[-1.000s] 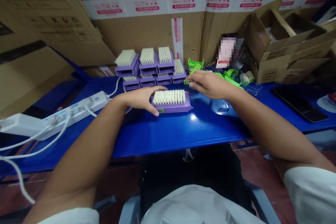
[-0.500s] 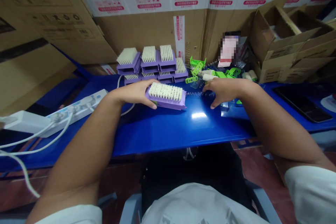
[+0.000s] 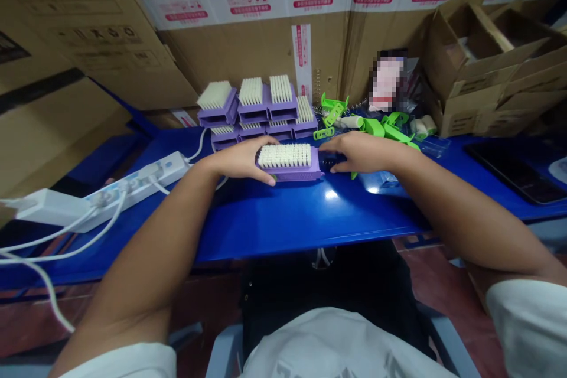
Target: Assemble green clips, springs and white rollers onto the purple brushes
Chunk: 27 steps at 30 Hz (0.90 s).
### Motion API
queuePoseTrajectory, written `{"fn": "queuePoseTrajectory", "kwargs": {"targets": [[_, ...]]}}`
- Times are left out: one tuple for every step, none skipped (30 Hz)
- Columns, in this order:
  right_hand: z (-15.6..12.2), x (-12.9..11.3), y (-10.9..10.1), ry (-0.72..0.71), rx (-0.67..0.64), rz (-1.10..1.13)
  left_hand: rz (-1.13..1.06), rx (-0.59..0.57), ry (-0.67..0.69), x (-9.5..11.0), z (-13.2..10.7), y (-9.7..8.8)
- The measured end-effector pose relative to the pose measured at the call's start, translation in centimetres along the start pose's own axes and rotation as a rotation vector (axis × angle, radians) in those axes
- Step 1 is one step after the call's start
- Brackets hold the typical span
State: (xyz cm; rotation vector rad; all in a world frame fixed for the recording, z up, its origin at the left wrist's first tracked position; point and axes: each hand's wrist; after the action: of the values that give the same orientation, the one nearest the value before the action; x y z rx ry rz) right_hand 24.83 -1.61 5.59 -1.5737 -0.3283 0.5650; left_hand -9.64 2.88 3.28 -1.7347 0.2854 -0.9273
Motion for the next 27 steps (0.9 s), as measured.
{"fn": "queuePoseTrajectory", "kwargs": {"targets": [[-0.1,0.1,-0.4,0.010,0.033,-0.005,0.006,0.006,0.000,0.2,-0.1,0.0],[-0.4,0.2,-1.0,0.047,0.048,-0.021,0.010,0.011,0.000,0.3,-0.1,0.0],[-0.6,0.4,-1.6,0.100,0.045,-0.042,0.013,0.014,0.000,0.3,-0.2,-0.1],[-0.9,0.6,-2.3,0.162,0.036,-0.063,0.014,0.015,0.002,0.3,-0.2,-0.1],[-1.2,0.9,-2.8,0.222,-0.008,-0.087,0.015,0.014,0.007,0.3,-0.3,-0.1],[-1.5,1.0,-3.2,0.272,-0.081,-0.105,0.014,0.011,0.014,0.2,-0.3,-0.2],[-1.6,1.1,-3.4,0.304,-0.161,-0.107,0.012,0.009,0.024,0.2,-0.2,-0.2],[-1.7,1.1,-3.5,0.312,-0.236,-0.091,0.007,0.007,0.035,0.1,-0.2,-0.2],[-1.7,1.0,-3.3,0.294,-0.294,-0.062,0.001,0.007,0.048,0.0,-0.2,-0.2],[-1.6,0.8,-3.0,0.258,-0.332,-0.031,-0.006,0.009,0.062,-0.1,-0.1,-0.1],[-1.4,0.6,-2.7,0.215,-0.352,-0.008,-0.012,0.012,0.078,-0.2,-0.1,-0.1],[-1.2,0.3,-2.2,0.177,-0.351,0.004,-0.018,0.016,0.096,-0.3,-0.1,-0.1],[-1.0,0.0,-1.8,0.148,-0.340,0.005,-0.024,0.018,0.113,-0.3,-0.1,-0.1],[-0.7,-0.3,-1.5,0.126,-0.321,0.004,-0.031,0.019,0.128,-0.3,-0.1,0.0],[-0.5,-0.5,-1.1,0.112,-0.300,0.003,-0.037,0.019,0.139,-0.3,0.0,0.0],[-0.3,-0.7,-0.9,0.098,-0.284,0.005,-0.043,0.018,0.145,-0.2,0.0,0.1],[-0.2,-0.8,-0.8,0.081,-0.273,0.008,-0.048,0.017,0.147,-0.2,0.0,0.1],[-0.2,-0.9,-0.7,0.058,-0.269,0.012,-0.052,0.018,0.147,-0.2,0.0,0.2],[-0.2,-1.0,-0.7,0.034,-0.267,0.013,-0.056,0.018,0.149,-0.2,0.0,0.2],[-0.2,-1.1,-0.7,0.010,-0.262,0.011,-0.061,0.018,0.154,-0.2,0.0,0.2],[-0.3,-1.2,-0.8,-0.011,-0.252,0.002,-0.066,0.016,0.163,-0.2,0.0,0.3],[-0.3,-1.3,-0.8,-0.026,-0.236,-0.012,-0.072,0.015,0.173,-0.2,0.1,0.3],[-0.4,-1.4,-0.8,-0.031,-0.215,-0.027,-0.076,0.013,0.183,-0.2,0.1,0.2],[-0.3,-1.6,-0.8,-0.028,-0.192,-0.039,-0.078,0.014,0.189,-0.3,0.0,0.2],[-0.3,-1.7,-0.7,-0.021,-0.168,-0.042,-0.078,0.016,0.189,-0.3,0.0,0.2],[-0.2,-1.8,-0.6,-0.012,-0.145,-0.034,-0.075,0.020,0.184,-0.4,0.0,0.1],[-0.1,-1.9,-0.5,-0.001,-0.127,-0.013,-0.072,0.025,0.176,-0.4,0.0,0.1]]}}
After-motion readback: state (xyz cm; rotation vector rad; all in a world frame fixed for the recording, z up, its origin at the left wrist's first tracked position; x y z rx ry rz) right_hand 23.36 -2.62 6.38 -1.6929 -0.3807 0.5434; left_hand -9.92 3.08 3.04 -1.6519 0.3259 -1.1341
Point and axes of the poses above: each hand's wrist, its own z-axis towards the middle knuckle, its own y-axis out of the palm, x = y × z, and after that the axes turned 10 degrees about y, right-handed
